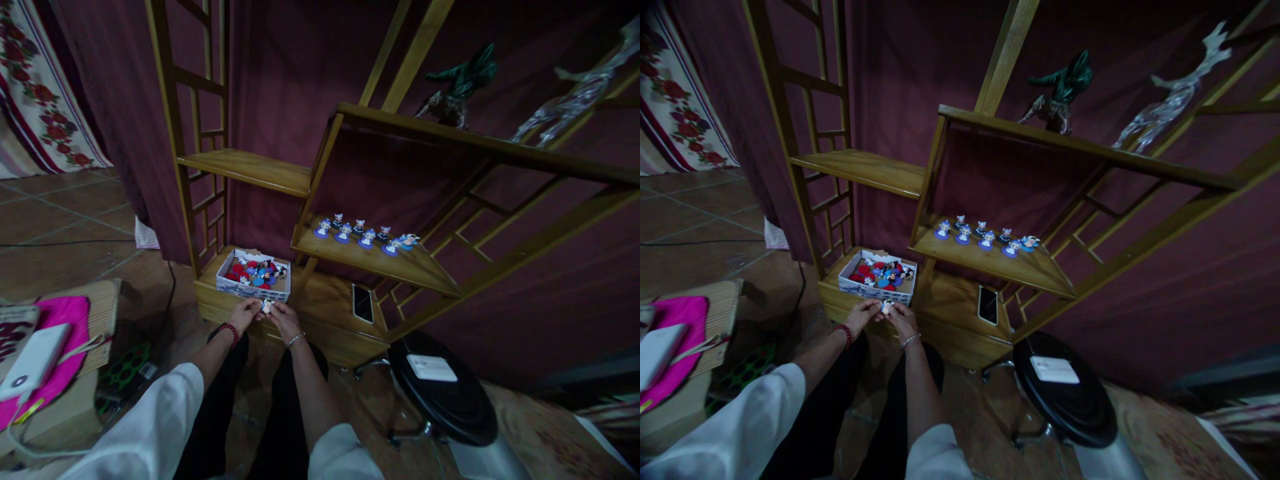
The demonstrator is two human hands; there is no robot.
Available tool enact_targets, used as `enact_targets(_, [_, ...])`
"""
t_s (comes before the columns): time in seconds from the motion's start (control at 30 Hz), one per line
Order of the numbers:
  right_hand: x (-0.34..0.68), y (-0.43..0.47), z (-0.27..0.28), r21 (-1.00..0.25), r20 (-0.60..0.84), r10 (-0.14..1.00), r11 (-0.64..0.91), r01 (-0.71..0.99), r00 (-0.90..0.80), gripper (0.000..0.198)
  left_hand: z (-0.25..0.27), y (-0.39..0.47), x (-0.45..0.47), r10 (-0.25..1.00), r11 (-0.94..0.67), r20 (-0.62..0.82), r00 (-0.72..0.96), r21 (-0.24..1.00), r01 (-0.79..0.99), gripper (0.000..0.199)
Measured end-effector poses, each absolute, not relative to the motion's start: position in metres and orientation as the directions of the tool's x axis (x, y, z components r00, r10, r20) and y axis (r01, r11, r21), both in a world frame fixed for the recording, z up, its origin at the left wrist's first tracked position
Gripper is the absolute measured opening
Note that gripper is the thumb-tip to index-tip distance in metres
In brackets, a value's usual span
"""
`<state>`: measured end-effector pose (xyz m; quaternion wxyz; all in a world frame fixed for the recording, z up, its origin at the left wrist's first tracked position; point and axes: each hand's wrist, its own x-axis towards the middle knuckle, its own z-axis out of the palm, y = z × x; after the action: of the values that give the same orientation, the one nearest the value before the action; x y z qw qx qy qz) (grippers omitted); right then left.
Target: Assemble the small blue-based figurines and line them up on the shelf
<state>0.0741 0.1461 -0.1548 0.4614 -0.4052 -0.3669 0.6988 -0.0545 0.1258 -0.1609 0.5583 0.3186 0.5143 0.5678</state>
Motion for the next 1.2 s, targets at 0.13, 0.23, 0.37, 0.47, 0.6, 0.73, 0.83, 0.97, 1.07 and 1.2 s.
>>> enact_targets(0.13, [0.074, 0.144, -0.152, -0.902, -0.2, 0.94, -0.288, -0.323, -0.277, 0.037, -0.161, 0.126, -0.055, 0.959, 0.157, -0.223, -0.177, 0.932, -0.325, 0.02])
enact_targets(0.23, [0.075, 0.145, -0.156, -0.928, -0.152, 0.941, -0.24, -0.283, -0.302, 0.037, -0.161, 0.126, -0.056, 0.957, 0.155, -0.225, -0.184, 0.929, -0.336, 0.021])
enact_targets(0.37, [0.075, 0.151, -0.168, -0.955, -0.098, 0.959, -0.166, -0.246, -0.267, 0.038, -0.16, 0.127, -0.055, 0.959, 0.145, -0.22, -0.179, 0.922, -0.36, 0.025])
enact_targets(0.47, [0.075, 0.156, -0.175, -0.959, -0.084, 0.961, -0.15, -0.241, -0.263, 0.037, -0.157, 0.127, -0.054, 0.96, 0.148, -0.226, -0.167, 0.913, -0.381, 0.027])
enact_targets(0.6, [0.076, 0.158, -0.175, -0.959, -0.064, 0.955, -0.138, -0.246, -0.289, 0.035, -0.153, 0.125, -0.054, 0.961, 0.156, -0.232, -0.148, 0.903, -0.401, 0.027])
enact_targets(0.73, [0.076, 0.155, -0.171, -0.957, -0.054, 0.949, -0.137, -0.254, -0.309, 0.034, -0.15, 0.122, -0.054, 0.966, 0.141, -0.21, -0.148, 0.914, -0.38, 0.022])
enact_targets(0.83, [0.076, 0.153, -0.167, -0.957, -0.052, 0.95, -0.134, -0.255, -0.307, 0.031, -0.15, 0.122, -0.054, 0.965, 0.139, -0.211, -0.154, 0.915, -0.38, 0.02])
enact_targets(0.97, [0.077, 0.15, -0.161, -0.973, -0.053, 0.956, -0.115, -0.201, -0.29, 0.027, -0.15, 0.123, -0.054, 0.964, 0.14, -0.214, -0.159, 0.914, -0.38, 0.017])
enact_targets(1.07, [0.077, 0.147, -0.157, -0.98, -0.042, 0.955, -0.096, -0.174, -0.294, 0.025, -0.151, 0.122, -0.055, 0.962, 0.138, -0.213, -0.168, 0.917, -0.373, 0.015])
enact_targets(1.2, [0.077, 0.147, -0.158, -0.992, 0.009, 0.945, -0.033, -0.122, -0.328, 0.023, -0.15, 0.122, -0.056, 0.961, 0.134, -0.209, -0.179, 0.923, -0.36, 0.012])
